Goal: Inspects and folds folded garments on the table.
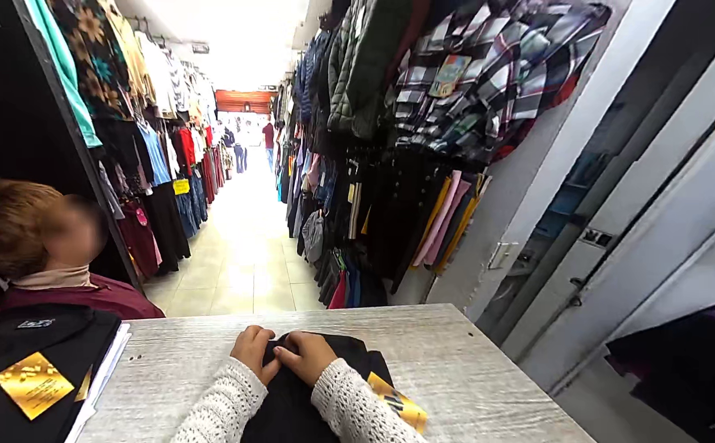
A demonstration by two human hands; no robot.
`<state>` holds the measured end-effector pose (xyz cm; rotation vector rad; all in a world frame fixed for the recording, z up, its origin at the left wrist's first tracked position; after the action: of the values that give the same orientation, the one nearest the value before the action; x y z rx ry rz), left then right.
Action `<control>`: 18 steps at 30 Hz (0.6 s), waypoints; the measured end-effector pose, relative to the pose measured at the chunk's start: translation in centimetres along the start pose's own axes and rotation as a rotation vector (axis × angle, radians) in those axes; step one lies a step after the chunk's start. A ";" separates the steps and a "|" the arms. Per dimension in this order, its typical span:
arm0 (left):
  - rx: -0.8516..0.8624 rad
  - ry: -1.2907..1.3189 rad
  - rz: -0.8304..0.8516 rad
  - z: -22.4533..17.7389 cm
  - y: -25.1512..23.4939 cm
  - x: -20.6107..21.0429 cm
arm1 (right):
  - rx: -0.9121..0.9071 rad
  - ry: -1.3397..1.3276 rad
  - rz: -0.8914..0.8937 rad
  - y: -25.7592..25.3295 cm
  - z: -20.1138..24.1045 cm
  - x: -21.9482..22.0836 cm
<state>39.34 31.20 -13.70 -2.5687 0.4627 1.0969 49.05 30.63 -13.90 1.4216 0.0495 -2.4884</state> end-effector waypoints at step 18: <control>-0.211 0.037 0.287 0.4 -3.6 1.5 | 0.039 -0.199 -0.029 -1.1 -2.8 -0.5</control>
<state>41.58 34.36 -14.54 -2.7710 0.7838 1.2543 51.35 32.30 -15.00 1.1885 -0.0179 -2.6551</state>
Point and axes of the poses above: each hand's wrist, its own y-axis away from the middle knuckle, its own x-axis out of the palm, z = x × y, the point moved 10 cm from there along -y, towards the middle knuckle, and after that the axes turned 6 degrees about y, right-handed, at the moved point
